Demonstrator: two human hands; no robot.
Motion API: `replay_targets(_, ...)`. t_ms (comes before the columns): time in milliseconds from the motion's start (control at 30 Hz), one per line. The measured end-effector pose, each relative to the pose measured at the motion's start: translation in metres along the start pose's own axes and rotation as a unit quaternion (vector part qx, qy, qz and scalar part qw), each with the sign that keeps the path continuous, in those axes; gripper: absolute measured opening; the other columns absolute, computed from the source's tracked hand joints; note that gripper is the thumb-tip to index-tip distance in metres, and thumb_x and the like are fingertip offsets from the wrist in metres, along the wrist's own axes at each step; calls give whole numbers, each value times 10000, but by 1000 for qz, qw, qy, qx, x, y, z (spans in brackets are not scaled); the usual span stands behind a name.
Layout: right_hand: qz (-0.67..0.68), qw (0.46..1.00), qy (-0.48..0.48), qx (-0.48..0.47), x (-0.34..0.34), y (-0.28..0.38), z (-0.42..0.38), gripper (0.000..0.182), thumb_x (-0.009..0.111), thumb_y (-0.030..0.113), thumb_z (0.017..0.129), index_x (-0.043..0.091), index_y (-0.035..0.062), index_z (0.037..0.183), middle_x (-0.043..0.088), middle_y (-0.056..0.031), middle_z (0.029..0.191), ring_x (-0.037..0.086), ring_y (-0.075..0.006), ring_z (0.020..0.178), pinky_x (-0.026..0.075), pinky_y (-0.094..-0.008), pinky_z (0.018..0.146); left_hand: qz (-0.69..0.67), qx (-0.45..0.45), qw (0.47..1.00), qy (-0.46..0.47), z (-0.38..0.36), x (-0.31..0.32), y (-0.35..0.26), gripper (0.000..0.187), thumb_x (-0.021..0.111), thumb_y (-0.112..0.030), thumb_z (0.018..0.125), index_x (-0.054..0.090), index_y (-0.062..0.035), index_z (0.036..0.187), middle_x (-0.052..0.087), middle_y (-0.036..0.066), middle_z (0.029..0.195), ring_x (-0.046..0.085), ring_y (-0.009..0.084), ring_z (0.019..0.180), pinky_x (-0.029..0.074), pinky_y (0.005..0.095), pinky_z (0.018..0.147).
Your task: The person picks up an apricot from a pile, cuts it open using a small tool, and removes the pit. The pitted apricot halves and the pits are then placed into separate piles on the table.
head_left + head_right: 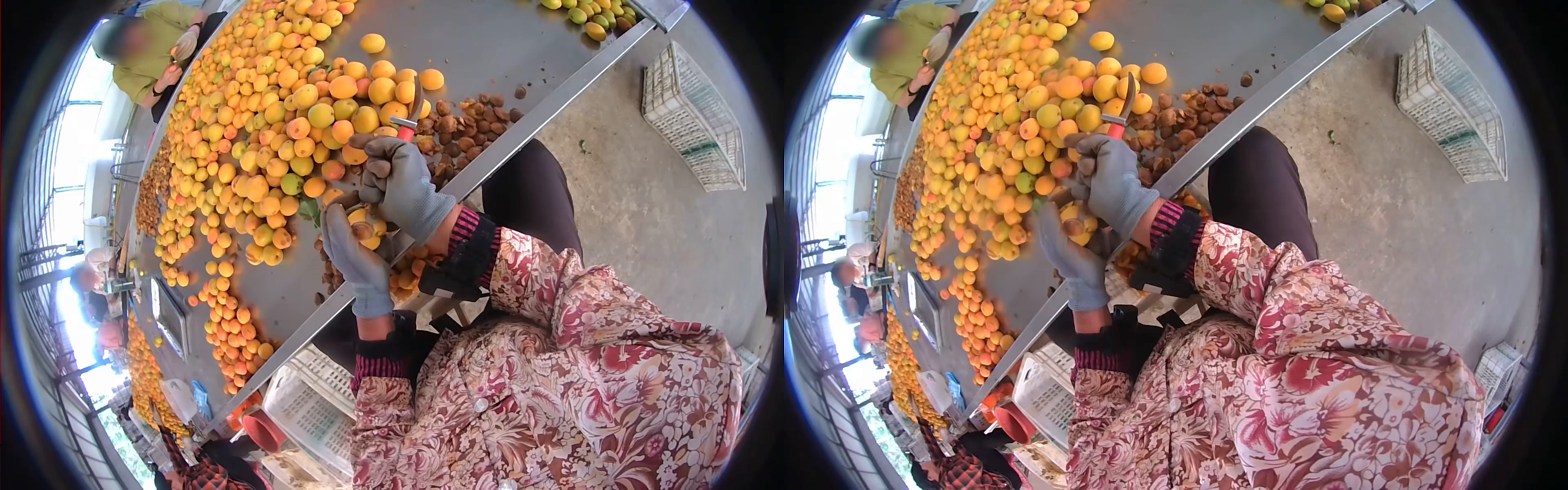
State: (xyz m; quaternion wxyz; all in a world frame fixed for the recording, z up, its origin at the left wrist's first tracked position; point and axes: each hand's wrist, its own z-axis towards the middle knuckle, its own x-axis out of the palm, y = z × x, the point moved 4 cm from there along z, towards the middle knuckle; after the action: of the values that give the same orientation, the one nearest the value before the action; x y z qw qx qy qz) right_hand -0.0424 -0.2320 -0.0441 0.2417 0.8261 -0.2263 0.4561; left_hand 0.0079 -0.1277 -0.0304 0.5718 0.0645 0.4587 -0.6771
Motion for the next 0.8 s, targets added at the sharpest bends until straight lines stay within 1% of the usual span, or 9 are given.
replay_targets(67,3,1000,18,-5,-7,-3,4,221,444,122,858,557,16,1016,314,87,489,227,-66,373,218,-239,387,-24,-3,1000,13,0,0,-2,437,655,-221,725,524,31,1057,588,164,989,574,322,901,448,358,770)
replay_targets(133,38,995,96,17,-7,-3,8,177,496,121,812,607,53,932,371,46,501,311,-78,384,369,-268,407,-22,62,997,-51,-2,-1,-3,499,693,-230,669,524,33,1058,597,154,961,580,310,887,450,358,753)
replay_targets(267,-103,983,96,-120,13,8,-17,141,517,93,800,606,36,894,399,26,500,330,-82,364,328,-248,373,48,27,998,34,4,4,8,440,670,-195,680,532,15,1041,604,133,912,587,293,863,453,347,735)
replay_targets(333,-230,950,124,-172,34,5,-34,109,540,59,779,601,20,861,412,11,502,348,-91,349,305,-235,352,-152,-224,948,166,3,15,23,240,439,-104,827,516,40,1003,548,179,954,545,328,891,430,359,791)
replay_targets(467,-70,992,76,-68,5,4,-2,197,435,107,874,566,17,990,273,76,492,209,-57,383,211,-239,392,-59,-106,979,161,9,7,13,258,504,-144,796,521,35,981,551,176,948,546,330,898,426,355,788)
replay_targets(567,63,995,81,15,1,-4,6,198,420,114,885,548,23,1006,265,90,504,209,-54,396,214,-233,405,-29,-31,993,112,3,8,14,412,635,-112,728,512,25,1097,589,147,980,585,258,921,458,319,788)
replay_targets(633,69,995,64,32,2,-13,7,202,409,121,895,530,21,1022,266,89,513,211,-54,408,222,-230,417,27,69,997,-1,-3,-5,0,513,647,-95,718,475,48,1180,562,165,1070,569,249,968,449,323,843)
replay_targets(767,30,993,113,7,9,-16,10,176,446,122,860,543,47,985,351,55,519,274,-75,416,276,-249,438,-56,2,998,0,3,-9,-8,617,682,-71,669,451,50,1229,540,166,1117,547,267,1008,440,321,874)
replay_targets(800,47,991,122,12,8,-16,13,173,452,124,858,548,41,975,350,52,517,259,-76,407,265,-251,430,-49,-7,999,-2,2,-7,-4,551,648,-120,731,460,39,1224,550,153,1063,563,238,913,466,304,796)
